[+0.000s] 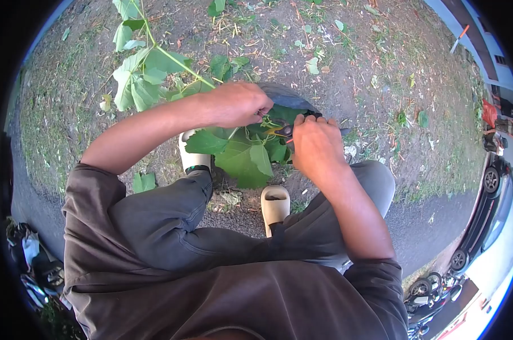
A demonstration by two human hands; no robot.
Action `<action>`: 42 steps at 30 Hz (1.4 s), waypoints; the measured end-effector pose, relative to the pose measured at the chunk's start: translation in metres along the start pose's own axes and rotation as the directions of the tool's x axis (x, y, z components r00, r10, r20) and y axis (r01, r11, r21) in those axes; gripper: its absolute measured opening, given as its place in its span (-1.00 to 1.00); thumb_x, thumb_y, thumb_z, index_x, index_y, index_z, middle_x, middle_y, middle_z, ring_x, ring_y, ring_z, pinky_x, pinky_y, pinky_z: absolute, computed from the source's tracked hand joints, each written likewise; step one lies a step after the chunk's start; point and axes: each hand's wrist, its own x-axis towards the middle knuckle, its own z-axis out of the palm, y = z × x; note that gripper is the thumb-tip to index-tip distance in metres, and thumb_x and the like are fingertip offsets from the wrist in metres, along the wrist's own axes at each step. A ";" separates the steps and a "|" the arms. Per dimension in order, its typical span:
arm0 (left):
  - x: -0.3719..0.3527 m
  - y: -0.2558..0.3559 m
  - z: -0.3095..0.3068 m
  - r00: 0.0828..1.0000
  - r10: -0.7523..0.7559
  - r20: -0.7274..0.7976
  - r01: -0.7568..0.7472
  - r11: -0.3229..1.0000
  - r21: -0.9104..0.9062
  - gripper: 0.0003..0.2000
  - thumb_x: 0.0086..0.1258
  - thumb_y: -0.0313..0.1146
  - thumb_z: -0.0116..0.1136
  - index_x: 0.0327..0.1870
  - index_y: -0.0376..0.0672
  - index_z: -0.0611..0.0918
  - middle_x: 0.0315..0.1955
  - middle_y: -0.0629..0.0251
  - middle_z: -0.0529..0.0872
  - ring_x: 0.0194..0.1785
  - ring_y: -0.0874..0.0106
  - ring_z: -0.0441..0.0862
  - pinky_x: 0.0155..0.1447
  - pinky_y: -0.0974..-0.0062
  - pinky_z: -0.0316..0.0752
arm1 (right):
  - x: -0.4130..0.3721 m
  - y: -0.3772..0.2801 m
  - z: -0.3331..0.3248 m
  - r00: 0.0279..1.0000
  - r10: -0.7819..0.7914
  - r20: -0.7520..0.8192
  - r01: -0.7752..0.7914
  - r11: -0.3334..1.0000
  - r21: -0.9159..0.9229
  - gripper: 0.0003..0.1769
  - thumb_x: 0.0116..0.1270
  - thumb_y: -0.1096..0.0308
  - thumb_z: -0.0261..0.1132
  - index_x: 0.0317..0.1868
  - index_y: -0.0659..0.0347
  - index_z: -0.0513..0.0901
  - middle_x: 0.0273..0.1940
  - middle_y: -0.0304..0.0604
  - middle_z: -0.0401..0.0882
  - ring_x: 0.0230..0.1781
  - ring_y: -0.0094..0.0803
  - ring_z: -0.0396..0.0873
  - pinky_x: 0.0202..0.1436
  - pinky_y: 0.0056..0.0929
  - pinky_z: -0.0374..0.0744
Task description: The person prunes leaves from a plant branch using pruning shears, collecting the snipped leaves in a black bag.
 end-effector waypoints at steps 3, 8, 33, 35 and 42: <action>0.000 -0.001 0.004 0.999 -0.029 0.027 0.028 0.999 0.026 -0.83 0.46 -0.31 0.42 -0.06 -0.15 0.76 -0.11 0.03 0.80 0.14 0.00 0.78 0.23 -0.04 0.66 | -0.001 0.004 0.003 0.997 -0.050 -0.065 0.054 0.997 0.062 -0.41 0.14 0.25 0.62 0.14 0.39 0.74 -0.13 0.08 0.84 -0.03 0.00 0.86 0.11 -0.01 0.74; -0.001 -0.013 0.003 0.999 -0.040 0.032 0.041 0.999 -0.015 -0.86 0.45 -0.33 0.42 -0.11 -0.14 0.75 -0.13 0.05 0.80 0.11 0.01 0.78 0.19 -0.03 0.66 | 0.003 0.017 -0.011 0.999 -0.028 0.020 0.023 0.973 0.229 -0.48 0.15 0.21 0.62 0.08 0.28 0.77 -0.13 0.11 0.84 0.02 0.07 0.84 0.16 0.05 0.74; 0.000 -0.010 0.012 0.998 0.059 0.010 -0.059 0.997 0.040 -0.77 0.57 -0.22 0.37 0.07 -0.11 0.87 -0.06 0.11 0.87 0.20 0.04 0.79 0.32 0.02 0.68 | 0.017 0.011 -0.007 0.990 0.067 0.122 -0.098 0.959 0.266 -0.50 0.18 0.16 0.59 0.06 0.28 0.78 -0.11 0.19 0.85 0.06 0.13 0.83 0.21 0.02 0.76; 0.001 -0.011 0.016 0.998 0.046 0.035 -0.048 0.998 0.050 -0.77 0.57 -0.22 0.37 0.06 -0.11 0.87 -0.05 0.11 0.87 0.19 0.04 0.80 0.33 0.02 0.68 | 0.019 0.014 0.001 0.991 0.056 0.123 -0.088 0.959 0.269 -0.53 0.18 0.17 0.60 0.03 0.27 0.79 -0.10 0.18 0.85 0.06 0.12 0.83 0.21 0.01 0.76; -0.002 -0.024 0.020 0.999 0.021 -0.046 -0.022 1.000 -0.009 -0.76 0.57 -0.20 0.38 0.04 -0.16 0.83 -0.05 0.02 0.87 0.16 0.02 0.81 0.30 0.03 0.69 | 0.019 0.038 0.007 0.997 0.053 -0.051 -0.034 0.948 0.316 -0.62 0.15 0.18 0.60 -0.14 0.29 0.83 -0.07 0.21 0.84 0.05 0.15 0.81 0.24 0.05 0.74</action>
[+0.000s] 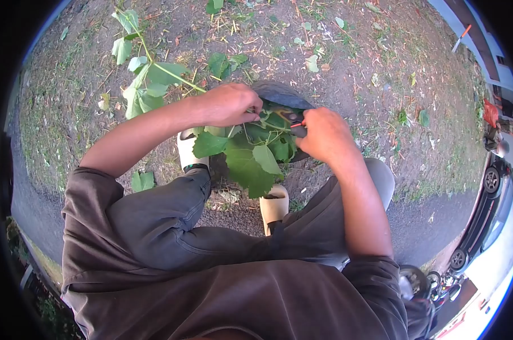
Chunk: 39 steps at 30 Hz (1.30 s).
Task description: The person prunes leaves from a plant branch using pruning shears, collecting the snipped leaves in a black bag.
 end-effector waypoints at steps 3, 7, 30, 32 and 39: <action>-0.006 -0.010 -0.004 1.000 -0.026 -0.016 0.025 0.999 -0.048 -0.74 0.55 -0.19 0.41 0.03 -0.19 0.79 -0.09 0.02 0.86 0.12 0.05 0.82 0.26 0.04 0.70 | 0.004 0.016 -0.016 0.985 0.116 0.131 -0.113 0.993 -0.037 -0.58 0.13 0.15 0.58 -0.09 0.27 0.84 -0.07 0.22 0.84 0.06 0.15 0.81 0.25 0.05 0.73; -0.011 -0.009 -0.017 0.996 -0.085 0.031 0.089 0.982 -0.165 -0.72 0.52 -0.19 0.46 0.02 -0.21 0.75 -0.15 0.08 0.82 0.05 0.10 0.83 0.17 0.07 0.70 | -0.003 0.025 -0.032 0.963 0.094 0.253 -0.109 0.993 0.046 -0.54 0.11 0.11 0.56 -0.04 0.22 0.85 -0.07 0.20 0.85 0.07 0.14 0.81 0.23 0.03 0.72; 0.011 0.007 0.002 0.986 0.147 -0.073 -0.154 0.984 -0.092 -0.83 0.53 -0.32 0.41 -0.07 -0.23 0.83 0.06 0.19 0.76 0.13 0.09 0.79 0.28 0.08 0.69 | -0.028 -0.037 0.012 0.999 -0.047 0.014 0.049 0.981 -0.188 -0.41 0.15 0.22 0.65 0.11 0.38 0.71 -0.03 0.17 0.82 0.08 0.01 0.84 0.13 -0.04 0.78; 0.011 0.008 0.006 0.982 0.163 -0.097 -0.170 0.983 -0.072 -0.83 0.52 -0.32 0.43 -0.05 -0.23 0.82 0.06 0.20 0.74 0.13 0.10 0.79 0.27 0.08 0.69 | -0.023 -0.033 0.009 0.996 -0.032 0.081 0.045 0.985 -0.164 -0.44 0.15 0.22 0.65 0.09 0.37 0.72 -0.05 0.17 0.83 0.08 0.01 0.84 0.14 -0.04 0.78; -0.016 -0.002 -0.007 0.964 0.176 -0.199 -0.182 0.983 -0.016 -0.71 0.56 -0.20 0.40 0.10 -0.19 0.73 0.10 0.16 0.70 0.15 0.05 0.77 0.27 0.04 0.70 | -0.019 -0.016 -0.002 0.991 -0.014 0.130 0.033 0.988 -0.150 -0.55 0.16 0.23 0.60 0.03 0.26 0.80 -0.15 0.13 0.84 0.03 0.11 0.82 0.17 0.05 0.74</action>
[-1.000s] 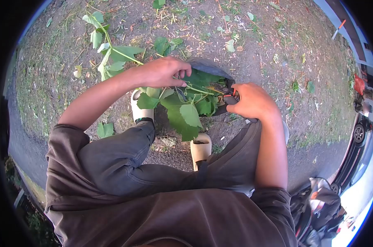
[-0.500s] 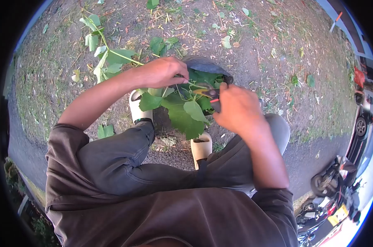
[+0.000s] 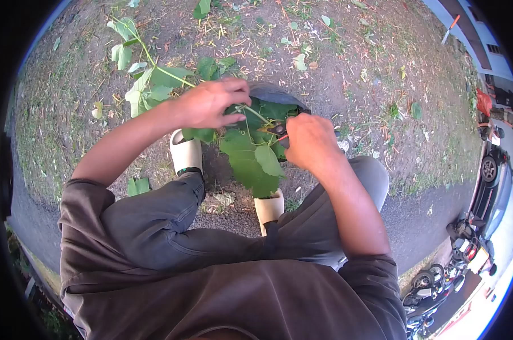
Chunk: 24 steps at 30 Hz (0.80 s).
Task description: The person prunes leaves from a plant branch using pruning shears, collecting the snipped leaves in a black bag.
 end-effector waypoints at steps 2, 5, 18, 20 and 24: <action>-0.007 0.001 -0.015 0.996 -0.074 0.040 0.070 0.993 0.097 -0.69 0.64 -0.15 0.30 0.18 -0.18 0.73 0.09 0.11 0.76 0.15 0.00 0.78 0.28 0.01 0.69 | 0.002 0.004 -0.003 1.000 0.012 0.015 -0.012 1.000 0.006 -0.58 0.16 0.24 0.60 0.00 0.26 0.81 -0.14 0.12 0.84 0.03 0.11 0.82 0.18 0.05 0.74; -0.013 -0.004 -0.016 0.992 -0.097 0.081 0.086 0.989 0.122 -0.70 0.66 -0.21 0.29 0.24 -0.16 0.74 0.05 0.10 0.85 0.12 0.01 0.81 0.27 0.02 0.70 | 0.003 0.004 -0.002 1.000 0.021 0.023 -0.021 1.000 0.005 -0.60 0.15 0.25 0.60 -0.03 0.26 0.82 -0.13 0.12 0.85 0.04 0.11 0.82 0.19 0.05 0.74; -0.003 0.005 -0.021 0.988 -0.152 0.007 0.151 0.986 0.072 -0.76 0.62 -0.31 0.33 0.13 -0.24 0.83 -0.09 -0.06 0.89 0.02 -0.04 0.86 0.20 -0.02 0.74 | 0.003 0.004 -0.004 1.000 0.003 -0.020 -0.003 1.000 0.013 -0.72 0.15 0.33 0.57 -0.17 0.32 0.87 -0.11 0.17 0.86 0.02 0.12 0.85 0.18 -0.01 0.79; -0.004 0.004 -0.022 0.988 -0.155 -0.012 0.155 0.985 0.076 -0.76 0.62 -0.31 0.33 0.14 -0.23 0.84 -0.09 -0.06 0.89 0.02 -0.05 0.86 0.20 -0.02 0.74 | 0.006 0.007 -0.001 1.000 0.009 -0.029 -0.008 1.000 0.027 -0.73 0.15 0.33 0.57 -0.17 0.32 0.87 -0.11 0.19 0.86 0.02 0.13 0.84 0.18 -0.01 0.79; -0.003 0.004 -0.035 0.978 -0.209 0.001 0.208 0.973 0.103 -0.75 0.62 -0.30 0.34 0.16 -0.21 0.84 -0.06 -0.04 0.90 0.02 -0.02 0.87 0.22 -0.02 0.74 | 0.013 0.024 0.013 0.999 0.027 -0.020 -0.026 0.998 0.055 -0.66 0.12 0.29 0.58 -0.13 0.33 0.85 -0.10 0.21 0.85 0.01 0.17 0.82 0.20 0.03 0.78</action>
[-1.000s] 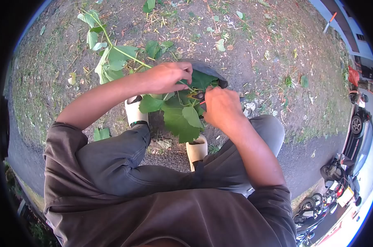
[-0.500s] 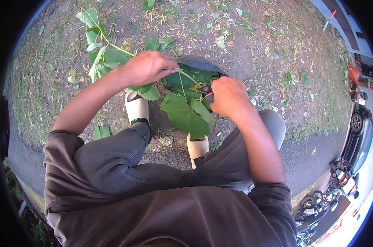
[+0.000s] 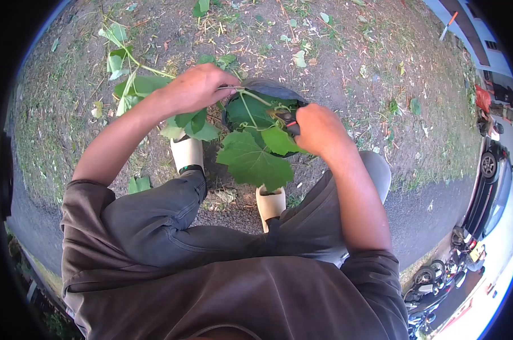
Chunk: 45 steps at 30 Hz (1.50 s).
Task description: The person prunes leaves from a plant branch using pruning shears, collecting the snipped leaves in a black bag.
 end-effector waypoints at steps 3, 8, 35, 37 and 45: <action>-0.004 -0.020 -0.005 0.998 0.056 0.034 -0.059 0.994 0.092 -0.74 0.62 -0.28 0.36 0.17 -0.19 0.85 -0.01 0.00 0.91 0.03 0.02 0.87 0.23 0.04 0.74 | -0.012 0.010 -0.015 0.999 -0.042 0.005 0.041 0.997 0.072 -0.55 0.09 0.19 0.57 -0.07 0.33 0.82 -0.11 0.23 0.84 0.01 0.18 0.82 0.19 0.08 0.76; -0.008 -0.056 -0.048 0.984 -0.039 0.175 0.066 0.987 -0.150 -0.73 0.62 -0.28 0.36 0.18 -0.19 0.84 -0.05 0.11 0.91 0.02 0.21 0.86 0.19 0.20 0.72 | -0.029 0.016 -0.053 0.996 0.013 0.089 -0.032 0.975 0.220 -0.49 0.09 0.10 0.55 -0.01 0.26 0.80 -0.13 0.19 0.84 -0.01 0.15 0.82 0.13 0.06 0.74; -0.002 -0.075 -0.047 0.995 -0.096 -0.001 0.088 0.925 -0.370 -0.64 0.74 -0.16 0.31 0.35 -0.18 0.80 -0.09 0.33 0.90 -0.12 0.58 0.74 0.07 0.43 0.68 | 0.029 0.024 0.012 0.949 -0.104 0.296 0.003 0.946 0.323 -0.45 0.09 0.05 0.61 -0.05 0.35 0.86 -0.21 0.21 0.83 -0.20 0.07 0.80 -0.05 -0.08 0.69; -0.006 -0.083 -0.054 0.998 -0.042 0.043 0.051 0.970 -0.238 -0.64 0.73 -0.17 0.30 0.34 -0.18 0.80 -0.04 0.26 0.91 -0.06 0.50 0.80 0.12 0.39 0.70 | 0.023 0.031 -0.007 0.968 -0.059 0.243 -0.019 0.951 0.308 -0.48 0.10 0.05 0.60 -0.12 0.36 0.85 -0.31 0.19 0.80 -0.27 0.03 0.80 -0.11 -0.06 0.67; -0.005 -0.083 -0.050 0.988 -0.148 0.038 0.152 0.967 -0.203 -0.62 0.73 -0.11 0.30 0.33 -0.18 0.81 0.04 0.16 0.93 0.05 0.40 0.85 0.23 0.32 0.71 | 0.001 0.050 -0.025 0.912 -0.125 0.392 -0.010 0.946 0.325 -0.46 0.05 0.02 0.60 -0.04 0.24 0.87 -0.23 0.13 0.83 -0.23 0.08 0.78 -0.10 -0.03 0.67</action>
